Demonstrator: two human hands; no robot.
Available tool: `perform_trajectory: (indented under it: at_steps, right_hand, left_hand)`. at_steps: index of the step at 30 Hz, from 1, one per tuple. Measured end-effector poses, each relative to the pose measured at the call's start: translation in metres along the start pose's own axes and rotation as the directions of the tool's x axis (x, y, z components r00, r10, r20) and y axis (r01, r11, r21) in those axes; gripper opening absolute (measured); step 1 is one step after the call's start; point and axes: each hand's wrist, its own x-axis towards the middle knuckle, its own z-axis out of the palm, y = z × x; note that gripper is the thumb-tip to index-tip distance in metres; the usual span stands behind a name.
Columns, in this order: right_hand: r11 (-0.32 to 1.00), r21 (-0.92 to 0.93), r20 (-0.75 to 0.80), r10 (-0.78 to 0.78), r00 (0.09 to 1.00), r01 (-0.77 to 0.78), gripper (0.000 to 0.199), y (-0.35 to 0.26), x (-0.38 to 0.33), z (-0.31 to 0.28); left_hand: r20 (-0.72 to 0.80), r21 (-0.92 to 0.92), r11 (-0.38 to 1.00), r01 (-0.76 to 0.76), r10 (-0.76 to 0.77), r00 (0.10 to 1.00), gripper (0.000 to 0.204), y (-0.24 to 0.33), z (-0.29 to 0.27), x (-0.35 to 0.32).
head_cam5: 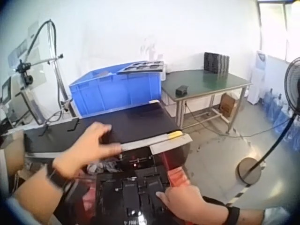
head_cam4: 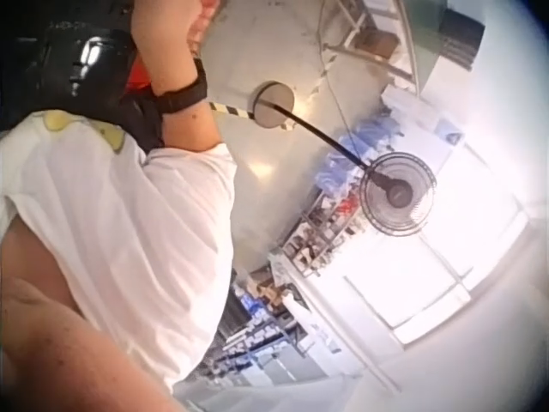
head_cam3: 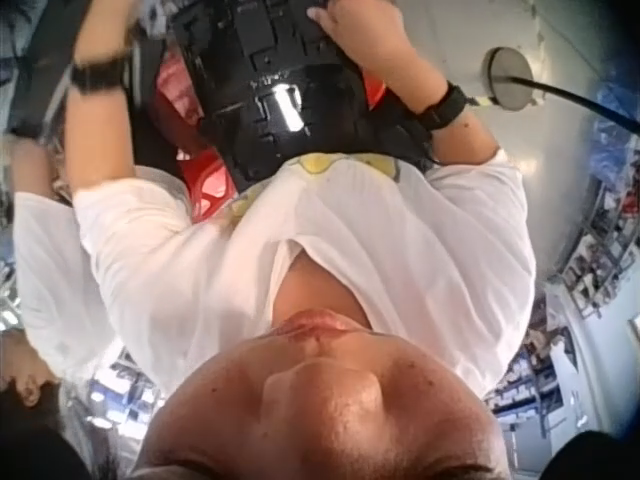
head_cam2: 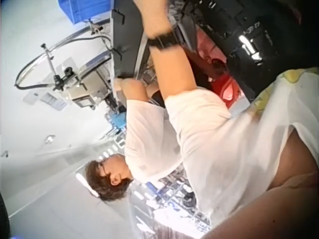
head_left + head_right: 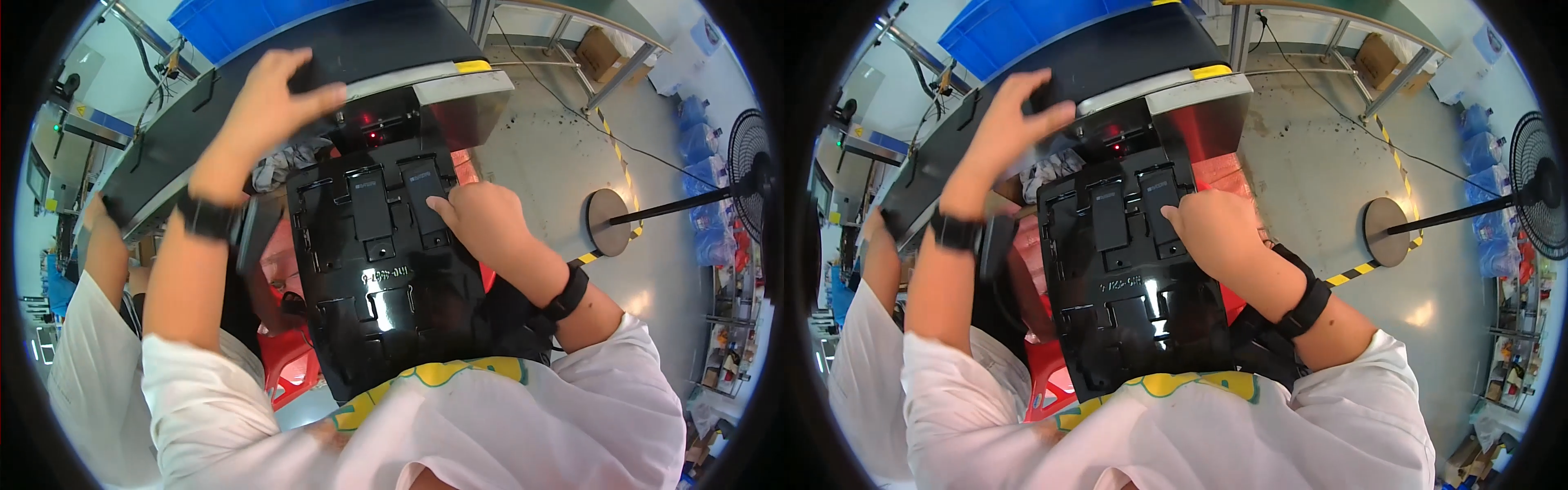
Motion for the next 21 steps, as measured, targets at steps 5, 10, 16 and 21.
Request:
perform_trajectory:
  at_steps: [5, 10, 16, 21]
  right_hand:
    - [0.946, -0.107, -0.232, -0.325, 0.917, 0.308, 0.017, -0.002, -0.036, 0.005]
    - [0.797, -0.371, -0.244, -0.579, 0.778, 0.477, 0.033, 0.012, -0.023, 0.028]
    - [0.780, -0.352, -0.210, -0.604, 0.769, 0.517, 0.033, 0.019, -0.016, 0.032]
    - [0.783, -0.322, -0.002, -0.562, 0.827, 0.531, 0.023, 0.007, -0.034, -0.019]
  left_hand:
    - [0.238, 0.196, 0.969, -0.152, 0.104, 0.966, 0.073, 0.044, -0.012, -0.111]
    - [0.326, 0.137, 0.973, -0.184, 0.131, 0.936, 0.061, 0.025, 0.011, -0.166]
    - [0.302, 0.247, 0.956, -0.159, 0.080, 0.950, 0.055, 0.028, 0.028, -0.183]
    - [0.246, 0.429, 0.894, -0.132, 0.025, 0.969, 0.054, 0.040, 0.034, -0.189]
